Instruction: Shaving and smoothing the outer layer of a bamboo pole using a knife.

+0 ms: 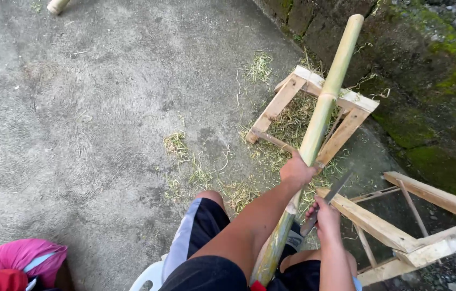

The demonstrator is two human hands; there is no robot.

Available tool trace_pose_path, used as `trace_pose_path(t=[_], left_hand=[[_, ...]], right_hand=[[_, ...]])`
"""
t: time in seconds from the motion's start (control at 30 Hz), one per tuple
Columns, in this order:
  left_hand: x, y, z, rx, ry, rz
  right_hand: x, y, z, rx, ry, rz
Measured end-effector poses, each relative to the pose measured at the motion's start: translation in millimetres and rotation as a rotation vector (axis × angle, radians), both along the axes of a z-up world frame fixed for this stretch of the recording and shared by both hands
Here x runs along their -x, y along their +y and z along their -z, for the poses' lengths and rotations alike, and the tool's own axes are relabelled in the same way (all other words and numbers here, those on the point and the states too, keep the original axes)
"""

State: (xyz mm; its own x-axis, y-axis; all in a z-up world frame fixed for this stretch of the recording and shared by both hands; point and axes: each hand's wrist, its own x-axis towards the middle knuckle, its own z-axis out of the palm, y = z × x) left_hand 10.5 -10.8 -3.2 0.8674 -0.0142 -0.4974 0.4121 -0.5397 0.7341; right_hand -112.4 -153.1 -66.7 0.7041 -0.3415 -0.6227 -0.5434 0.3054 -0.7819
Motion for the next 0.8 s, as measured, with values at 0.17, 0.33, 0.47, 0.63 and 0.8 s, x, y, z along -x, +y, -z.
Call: trace_pose_path(t=[0.17,0.33,0.47,0.63,0.8], left_hand=[[-31,-15,26,-0.026,0.050,-0.048],[-24,-6,11,-0.022,-0.018,-0.053],[-6,-10,-3,0.039,0.063,-0.080],[-19,-16,-4,-0.005,0.050,-0.082],[-11,-15,-4,0.013,0.069,-0.128]], right_hand=[[-3,4,-19,-0.085,0.013,-0.007],[-20,-7,6,-0.219,-0.010,0.020],[-7,-14,8,-0.187,0.052,0.022],[-27,-14,14,0.000,-0.013,0.009],[-37,-28,16,0.179,0.010,0.004]])
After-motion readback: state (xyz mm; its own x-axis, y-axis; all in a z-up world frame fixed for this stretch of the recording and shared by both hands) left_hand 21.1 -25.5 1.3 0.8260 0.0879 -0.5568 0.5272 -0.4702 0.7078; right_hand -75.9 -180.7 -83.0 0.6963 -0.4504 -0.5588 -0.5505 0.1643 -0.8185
